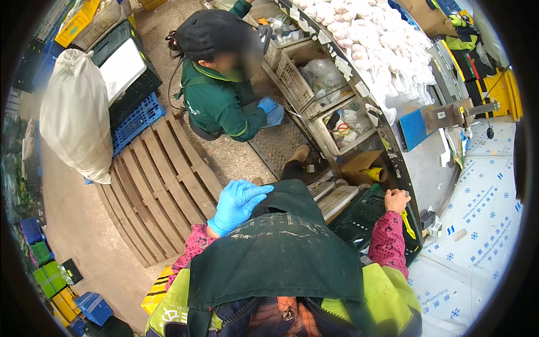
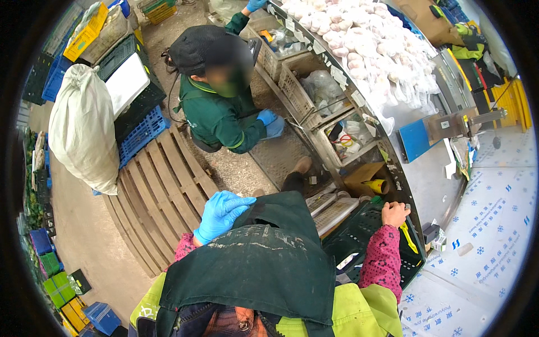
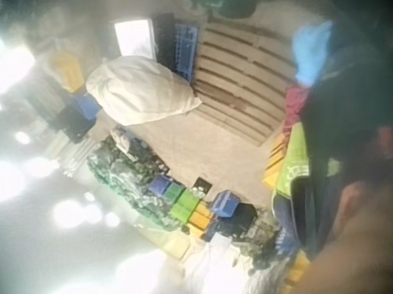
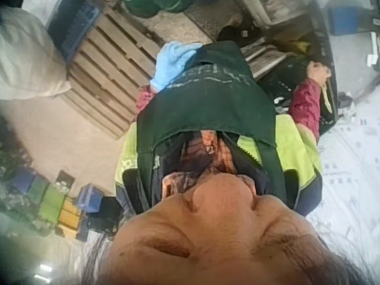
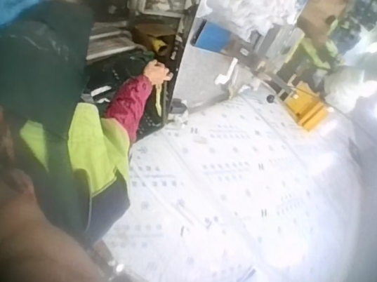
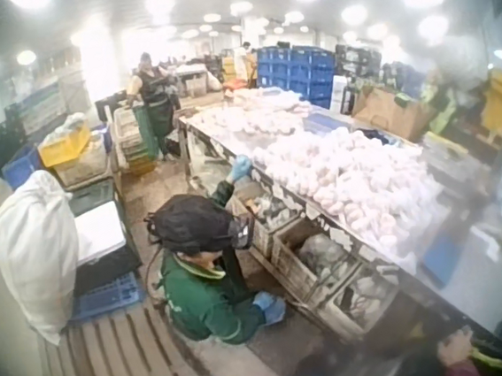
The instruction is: The person packages garlic bulbs into mesh bags using a manual sealing machine. They place a bulb into a bag, position it under the sealer, and operate the lever to seal and cut the mesh.
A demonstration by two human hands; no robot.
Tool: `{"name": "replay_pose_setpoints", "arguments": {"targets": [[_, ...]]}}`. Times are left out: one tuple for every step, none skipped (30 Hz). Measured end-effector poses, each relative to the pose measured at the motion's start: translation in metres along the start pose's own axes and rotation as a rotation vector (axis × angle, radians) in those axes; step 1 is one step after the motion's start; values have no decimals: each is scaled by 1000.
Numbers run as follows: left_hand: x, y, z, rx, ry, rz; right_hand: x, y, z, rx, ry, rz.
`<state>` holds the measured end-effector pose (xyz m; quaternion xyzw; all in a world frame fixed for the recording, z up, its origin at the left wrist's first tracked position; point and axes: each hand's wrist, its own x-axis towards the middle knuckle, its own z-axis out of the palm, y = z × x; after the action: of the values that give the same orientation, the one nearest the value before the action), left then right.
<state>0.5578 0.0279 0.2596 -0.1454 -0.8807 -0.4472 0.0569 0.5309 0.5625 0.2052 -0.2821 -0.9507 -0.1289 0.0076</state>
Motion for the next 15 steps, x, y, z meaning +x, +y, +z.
{"name": "replay_pose_setpoints", "arguments": {"targets": [[0, 2, 0, -2, -3, 3, 1, 6, 7, -9, -11, 2], [-1, 1, 1, -5, 1, 22, 2, 6, 6, -4, -8, 3], [-2, -1, 1, -8, 4, 41, 3, 5, 4, 2, -5, 6], [-3, -2, 2, -12, 6, 61, 4, 3, 1, -8, -2, -6], [-2, 0, 3, -19, 9, 70, 3, 1, 0, 5, -4, 0], [-2, 2, 2, -25, 18, 81, 3, 0, 0, 16, 3, -2], [-1, 3, 3, -31, 26, 92, 3, 1, 1, 27, 10, -5], [-1, 2, 2, -18, 29, 110, 3, 0, 2, 34, -5, 1], [-1, 2, 1, -26, 10, 107, 3, -2, -2, 36, -47, 37], [-1, 3, 1, -33, -9, 103, 4, 0, -3, 42, -50, 41], [-3, 4, -1, -37, -31, 93, 2, -1, -3, 49, -58, 40], [-3, 5, -1, -34, -25, 101, 1, -3, -7, 61, -85, 58], [-1, 5, 0, -29, -20, 113, 4, -4, -9, 51, -81, 57], [-2, 5, 1, -25, -18, 117, 4, -5, -8, 38, -84, 52], [-4, 5, 1, -20, -16, 121, 4, -5, -9, 25, -87, 47]]}}
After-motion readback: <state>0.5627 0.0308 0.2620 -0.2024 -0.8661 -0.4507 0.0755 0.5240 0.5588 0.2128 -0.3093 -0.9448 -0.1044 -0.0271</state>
